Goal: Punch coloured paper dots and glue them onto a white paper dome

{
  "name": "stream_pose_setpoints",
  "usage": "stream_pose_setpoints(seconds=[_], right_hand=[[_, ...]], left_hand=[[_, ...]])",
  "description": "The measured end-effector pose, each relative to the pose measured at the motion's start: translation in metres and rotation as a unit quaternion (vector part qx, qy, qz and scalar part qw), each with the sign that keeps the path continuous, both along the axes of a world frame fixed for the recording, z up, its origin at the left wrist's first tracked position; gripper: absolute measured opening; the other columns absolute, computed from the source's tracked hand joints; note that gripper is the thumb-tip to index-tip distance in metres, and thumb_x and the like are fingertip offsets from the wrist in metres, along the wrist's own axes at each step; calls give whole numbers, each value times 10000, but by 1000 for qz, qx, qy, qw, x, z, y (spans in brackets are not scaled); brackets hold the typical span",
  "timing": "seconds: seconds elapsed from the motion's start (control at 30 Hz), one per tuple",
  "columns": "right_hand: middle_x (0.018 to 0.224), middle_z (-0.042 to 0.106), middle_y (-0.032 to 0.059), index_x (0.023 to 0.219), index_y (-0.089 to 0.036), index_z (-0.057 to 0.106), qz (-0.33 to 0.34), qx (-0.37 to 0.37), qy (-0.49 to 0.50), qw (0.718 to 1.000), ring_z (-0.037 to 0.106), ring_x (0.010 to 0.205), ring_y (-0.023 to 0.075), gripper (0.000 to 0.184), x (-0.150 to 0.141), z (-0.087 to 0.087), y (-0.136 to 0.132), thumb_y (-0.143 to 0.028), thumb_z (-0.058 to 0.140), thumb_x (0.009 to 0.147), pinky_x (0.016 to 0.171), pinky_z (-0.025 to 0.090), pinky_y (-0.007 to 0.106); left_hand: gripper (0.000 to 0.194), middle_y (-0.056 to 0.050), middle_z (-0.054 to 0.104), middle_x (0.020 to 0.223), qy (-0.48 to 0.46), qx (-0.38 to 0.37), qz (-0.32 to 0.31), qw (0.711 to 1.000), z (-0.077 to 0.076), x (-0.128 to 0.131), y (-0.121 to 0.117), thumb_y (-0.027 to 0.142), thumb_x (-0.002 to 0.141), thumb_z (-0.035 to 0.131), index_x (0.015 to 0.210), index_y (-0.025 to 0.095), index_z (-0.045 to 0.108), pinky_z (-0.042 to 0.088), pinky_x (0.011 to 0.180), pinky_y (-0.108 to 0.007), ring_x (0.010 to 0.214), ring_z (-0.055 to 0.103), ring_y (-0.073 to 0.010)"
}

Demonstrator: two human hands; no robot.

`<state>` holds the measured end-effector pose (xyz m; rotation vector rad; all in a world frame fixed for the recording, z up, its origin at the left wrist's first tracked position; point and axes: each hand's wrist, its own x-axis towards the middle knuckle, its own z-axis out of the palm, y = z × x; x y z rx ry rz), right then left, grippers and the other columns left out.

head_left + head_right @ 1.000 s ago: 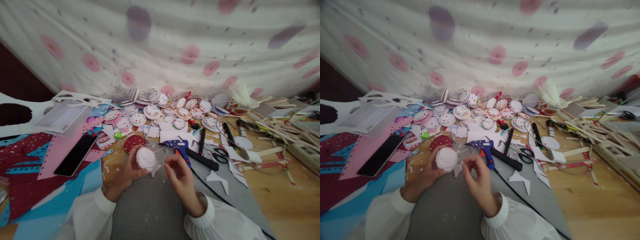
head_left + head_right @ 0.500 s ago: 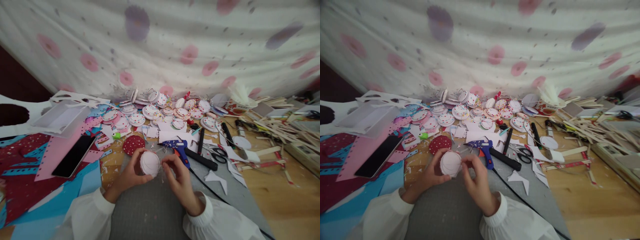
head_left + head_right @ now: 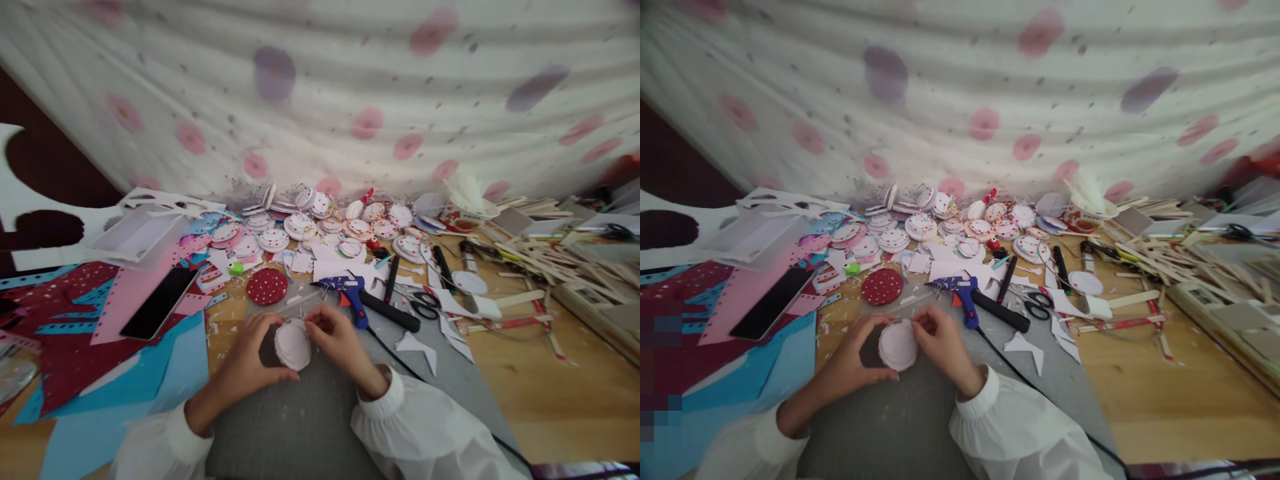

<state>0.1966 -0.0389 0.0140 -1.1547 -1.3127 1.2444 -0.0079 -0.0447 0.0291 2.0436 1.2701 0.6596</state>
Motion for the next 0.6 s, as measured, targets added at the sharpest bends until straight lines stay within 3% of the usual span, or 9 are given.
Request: stream_pose_setpoints(seconds=[0.17, 0.27, 0.37, 0.47, 0.6], right_hand=[[650, 635, -15, 764, -186, 653, 50, 14, -46, 998, 564, 577, 127, 68, -1, -3, -4, -251, 640, 782, 536, 432, 240], [662, 646, -13, 775, -182, 665, 57, 27, -69, 996, 560, 580, 123, 62, 0, -4, -4, -235, 634, 787, 540, 424, 234], [650, 637, -14, 762, -175, 658, 57, 42, -89, 993, 540, 569, 117, 44, 1, -5, -3, -205, 632, 779, 540, 408, 230], [649, 634, -7, 724, -171, 642, 59, 63, -108, 990, 528, 574, 119, 63, 3, -4, -4, -198, 634, 781, 553, 402, 236], [690, 651, 7, 724, -174, 635, 70, 89, -126, 986, 555, 616, 129, 81, 4, -3, -4, -193, 626, 802, 575, 413, 236]], left_hand=[[772, -133, 601, 1267, 59, -3, -49, 997, 14, -20, -7, 511, 523, 881, 1186, 247, 587, 421, 1006, -538, 1195, 531, -388], [541, -100, 637, 1234, 69, -37, -54, 995, 33, -29, -6, 485, 773, 720, 1242, 262, 569, 493, 908, -419, 1077, 614, -295], [274, -49, 689, 1049, 97, -28, -32, 994, 49, -25, 0, 421, 934, 519, 1104, 236, 631, 493, 730, -299, 856, 640, -198], [231, -23, 675, 853, 154, 34, -49, 986, 52, -11, 10, 364, 951, 493, 933, 206, 661, 440, 667, -273, 759, 612, -178], [224, -36, 669, 787, 246, 85, -106, 960, 47, 8, 19, 323, 930, 533, 812, 185, 663, 390, 643, -284, 747, 613, -204]])
